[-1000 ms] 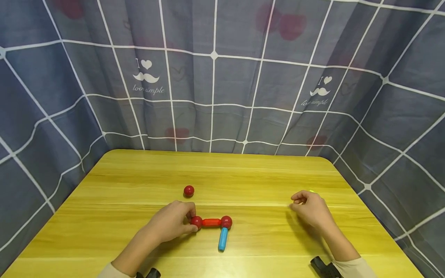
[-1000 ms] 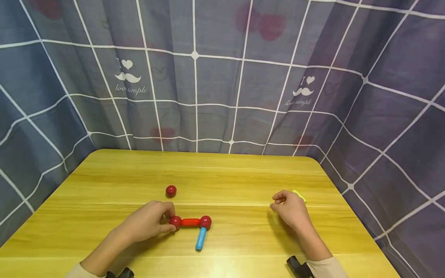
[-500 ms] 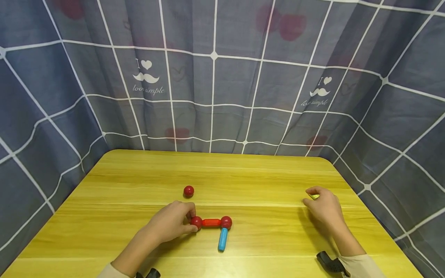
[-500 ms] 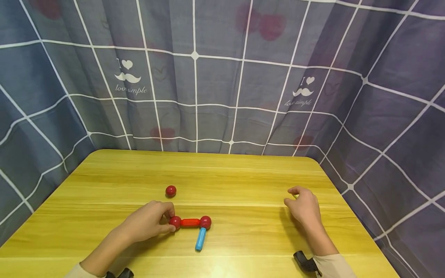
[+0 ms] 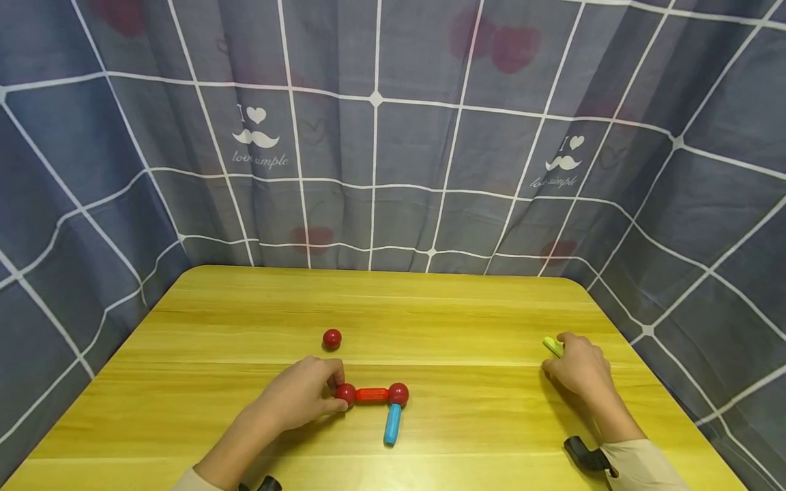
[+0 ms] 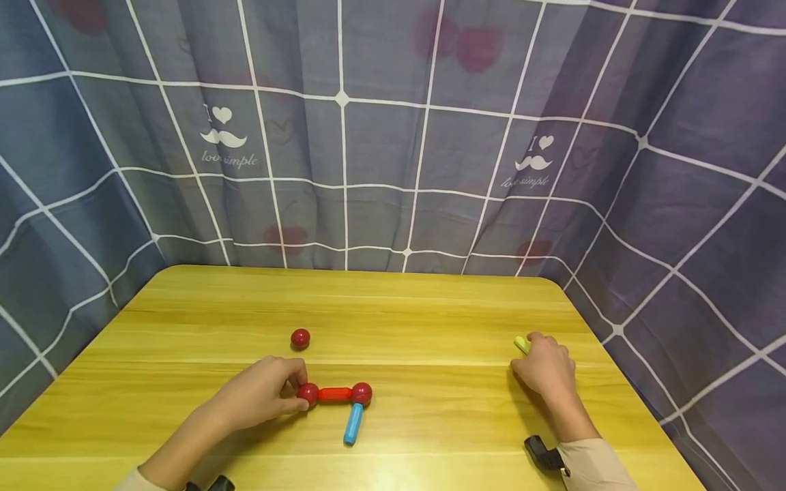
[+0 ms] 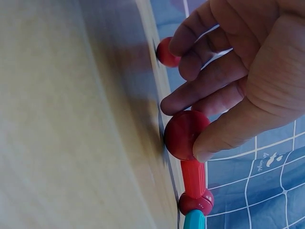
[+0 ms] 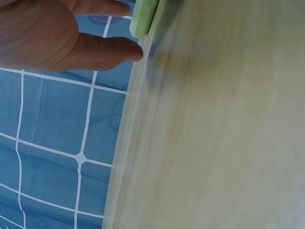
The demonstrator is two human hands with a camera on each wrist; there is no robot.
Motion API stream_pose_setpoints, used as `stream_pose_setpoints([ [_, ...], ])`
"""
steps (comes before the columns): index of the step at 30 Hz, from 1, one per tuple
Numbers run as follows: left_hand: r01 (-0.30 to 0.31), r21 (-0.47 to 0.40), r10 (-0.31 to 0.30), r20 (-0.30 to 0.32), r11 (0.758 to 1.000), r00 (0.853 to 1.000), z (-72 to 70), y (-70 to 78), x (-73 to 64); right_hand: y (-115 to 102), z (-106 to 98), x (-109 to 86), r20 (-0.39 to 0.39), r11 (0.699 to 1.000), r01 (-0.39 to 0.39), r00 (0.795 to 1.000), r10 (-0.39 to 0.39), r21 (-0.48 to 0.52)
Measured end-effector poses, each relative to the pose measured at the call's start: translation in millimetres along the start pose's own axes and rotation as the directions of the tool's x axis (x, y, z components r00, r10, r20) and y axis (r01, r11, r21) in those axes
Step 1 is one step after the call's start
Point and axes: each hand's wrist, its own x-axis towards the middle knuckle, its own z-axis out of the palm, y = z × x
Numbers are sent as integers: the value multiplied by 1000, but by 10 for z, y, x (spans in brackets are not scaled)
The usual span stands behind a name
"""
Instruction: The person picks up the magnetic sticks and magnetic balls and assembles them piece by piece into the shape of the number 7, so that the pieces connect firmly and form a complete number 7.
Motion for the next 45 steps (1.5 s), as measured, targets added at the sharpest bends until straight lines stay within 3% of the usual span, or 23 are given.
stream_pose_setpoints([
  [18,2,-12,-2,6,1000,1000,-17,-5,-2,29,10,125,25,999,-35,999,36,-23],
  [29,-9,-4,9,-1,1000,1000,-29,-5,2,11,61,153,-14,1000,22,1000,-22,13],
  [36,-17,3,17,-5,1000,1000,-31,10,5,-156,65,61,10,998,44,999,-44,41],
  [45,-25,-1,25,-9,1000,1000,-22,10,7,-463,119,-147,-48,984,169,985,-167,49],
])
